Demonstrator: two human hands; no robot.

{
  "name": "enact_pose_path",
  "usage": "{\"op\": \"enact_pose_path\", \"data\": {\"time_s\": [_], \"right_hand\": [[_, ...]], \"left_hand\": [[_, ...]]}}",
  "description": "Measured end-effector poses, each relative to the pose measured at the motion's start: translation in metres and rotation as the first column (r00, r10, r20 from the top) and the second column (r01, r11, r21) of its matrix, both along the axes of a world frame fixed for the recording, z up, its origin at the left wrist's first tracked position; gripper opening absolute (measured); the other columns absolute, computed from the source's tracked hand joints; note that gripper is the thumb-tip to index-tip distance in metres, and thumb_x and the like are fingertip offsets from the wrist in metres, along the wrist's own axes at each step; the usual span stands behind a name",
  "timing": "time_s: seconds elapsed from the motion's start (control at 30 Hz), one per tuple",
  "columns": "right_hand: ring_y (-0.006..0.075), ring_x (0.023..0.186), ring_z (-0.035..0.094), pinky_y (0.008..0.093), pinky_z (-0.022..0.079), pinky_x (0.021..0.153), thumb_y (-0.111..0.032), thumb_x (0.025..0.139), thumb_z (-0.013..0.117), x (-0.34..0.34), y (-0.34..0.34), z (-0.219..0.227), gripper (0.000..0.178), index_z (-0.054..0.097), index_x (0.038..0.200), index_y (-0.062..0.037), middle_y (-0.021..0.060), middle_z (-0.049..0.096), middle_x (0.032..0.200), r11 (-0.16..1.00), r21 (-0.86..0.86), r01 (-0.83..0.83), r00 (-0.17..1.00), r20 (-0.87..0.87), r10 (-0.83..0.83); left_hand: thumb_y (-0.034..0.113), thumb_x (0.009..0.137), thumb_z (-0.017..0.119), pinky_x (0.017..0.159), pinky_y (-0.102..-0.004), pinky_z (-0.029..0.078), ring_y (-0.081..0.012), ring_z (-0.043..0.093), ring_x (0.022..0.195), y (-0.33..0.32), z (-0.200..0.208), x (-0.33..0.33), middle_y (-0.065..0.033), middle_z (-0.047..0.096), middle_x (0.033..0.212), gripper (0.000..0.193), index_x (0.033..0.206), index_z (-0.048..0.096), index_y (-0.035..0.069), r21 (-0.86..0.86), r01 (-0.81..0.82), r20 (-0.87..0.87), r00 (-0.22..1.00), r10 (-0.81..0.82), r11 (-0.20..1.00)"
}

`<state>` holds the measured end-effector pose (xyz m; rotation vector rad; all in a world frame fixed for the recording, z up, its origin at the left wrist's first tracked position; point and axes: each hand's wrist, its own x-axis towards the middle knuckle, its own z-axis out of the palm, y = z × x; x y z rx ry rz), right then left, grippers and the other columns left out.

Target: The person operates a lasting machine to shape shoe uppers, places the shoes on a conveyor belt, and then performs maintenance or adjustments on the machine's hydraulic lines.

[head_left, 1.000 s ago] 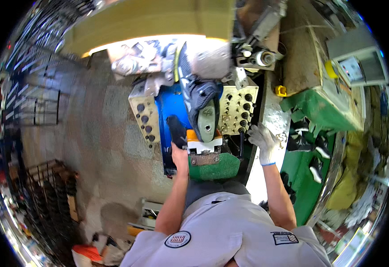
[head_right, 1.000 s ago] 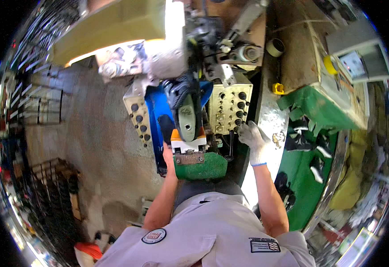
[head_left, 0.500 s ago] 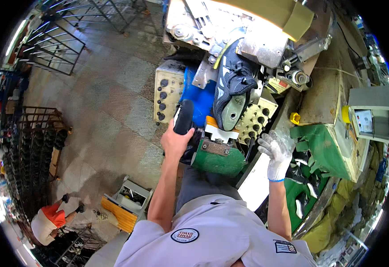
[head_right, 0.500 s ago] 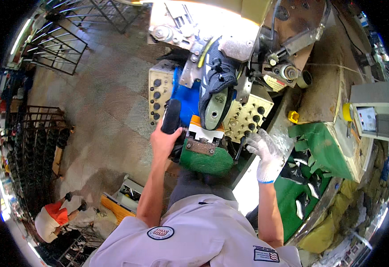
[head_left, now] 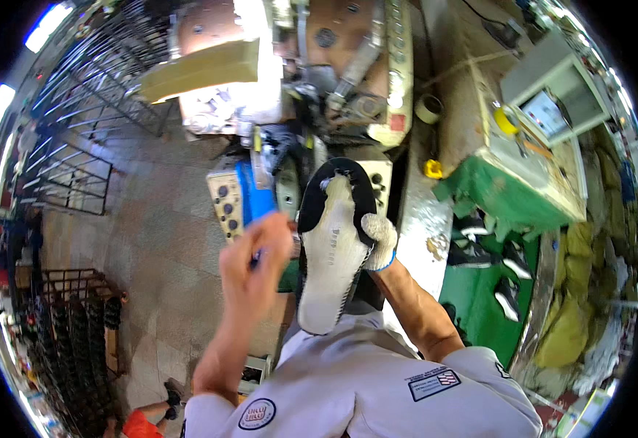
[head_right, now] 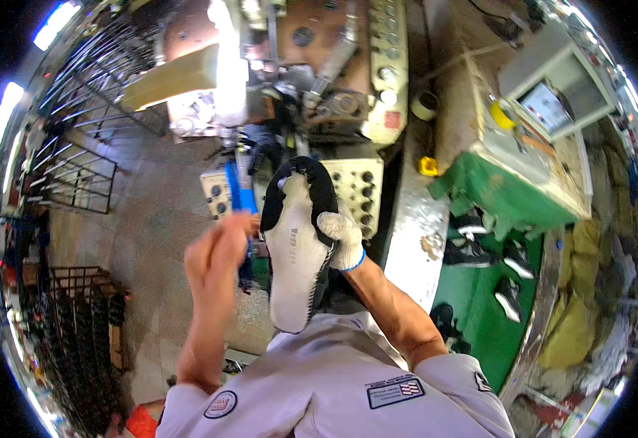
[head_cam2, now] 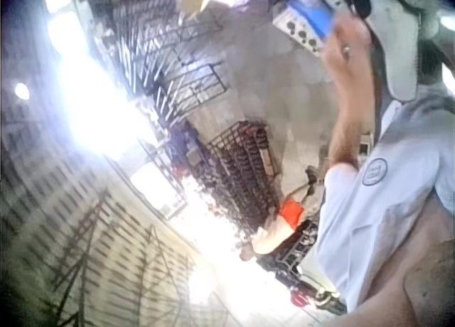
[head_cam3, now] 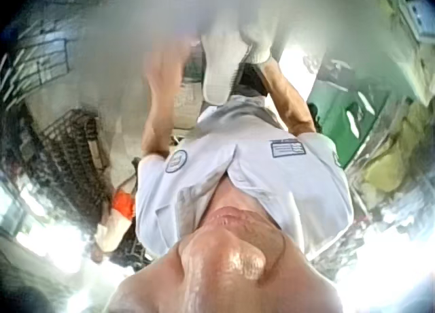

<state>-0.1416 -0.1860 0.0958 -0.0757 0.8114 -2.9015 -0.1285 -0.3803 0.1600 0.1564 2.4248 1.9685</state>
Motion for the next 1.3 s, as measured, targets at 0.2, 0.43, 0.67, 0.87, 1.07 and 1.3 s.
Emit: {"op": "enact_pose_path", "data": {"time_s": [0.2,0.43,0.67,0.87,1.07,1.3], "right_hand": [[0.0289,0.129,0.055,0.0393,0.043,0.111,-0.028,0.068,0.080,0.060,0.073,-0.040,0.098,0.037,0.151,-0.0001,0.0171,0.051,0.145,0.996,-0.065,0.065,0.997,0.057,-0.061],[0.0228,0.112,0.064,0.0341,0.050,0.098,-0.029,0.067,0.082,0.113,0.124,-0.064,0.090,0.047,0.143,0.0044,0.0146,0.064,0.128,0.984,0.098,0.147,0.988,0.033,-0.151],[0.0230,0.115,0.063,0.0347,0.050,0.099,-0.020,0.066,0.082,0.160,0.144,-0.091,0.087,0.048,0.143,0.0032,0.0133,0.064,0.130,0.968,-0.093,0.233,0.960,0.183,-0.213],[0.0227,0.118,0.061,0.0340,0.049,0.100,-0.019,0.066,0.082,0.165,0.169,-0.088,0.090,0.045,0.145,0.0006,0.0130,0.062,0.131,0.968,-0.026,0.248,0.962,0.127,-0.243],[0.0245,0.121,0.060,0.0355,0.047,0.104,-0.019,0.071,0.077,0.186,0.178,-0.110,0.084,0.046,0.146,0.0008,0.0140,0.061,0.134,0.938,-0.148,0.312,0.945,0.147,-0.291],[0.0273,0.117,0.064,0.0397,0.049,0.105,-0.015,0.073,0.077,0.203,0.195,-0.124,0.077,0.049,0.143,0.0003,0.0154,0.062,0.133,0.851,-0.356,0.387,0.918,0.232,-0.320]], "left_hand": [[0.051,0.098,0.059,0.094,-0.0293,0.048,-0.0141,0.067,0.095,0.095,-0.045,-0.082,-0.0044,0.072,0.101,0.058,0.120,0.070,-0.001,0.433,0.383,0.452,0.691,-0.565,0.816],[0.020,0.094,0.071,0.082,-0.0300,0.055,-0.0161,0.069,0.090,0.172,-0.066,-0.049,-0.0090,0.073,0.102,0.033,0.111,0.069,-0.008,0.647,0.420,0.546,0.328,-0.771,0.637],[0.034,0.095,0.069,0.075,-0.0241,0.050,-0.0076,0.061,0.082,0.209,-0.070,-0.018,-0.0017,0.068,0.092,0.041,0.103,0.069,-0.006,0.045,0.826,0.453,0.485,-0.748,0.562],[0.026,0.093,0.071,0.083,-0.0279,0.052,-0.0130,0.066,0.089,0.232,-0.090,0.003,-0.0061,0.070,0.100,0.040,0.116,0.065,-0.007,0.641,0.511,0.483,0.312,-0.818,0.573],[0.019,0.093,0.069,0.080,-0.0252,0.049,-0.0083,0.061,0.088,0.259,-0.079,0.024,-0.0040,0.068,0.096,0.030,0.109,0.067,-0.006,0.324,0.747,0.391,0.452,-0.802,0.580],[0.021,0.091,0.070,0.083,-0.0258,0.050,-0.0120,0.064,0.091,0.285,-0.102,0.032,-0.0079,0.070,0.105,0.039,0.117,0.065,-0.007,0.514,0.658,0.451,0.338,-0.826,0.550]]}}
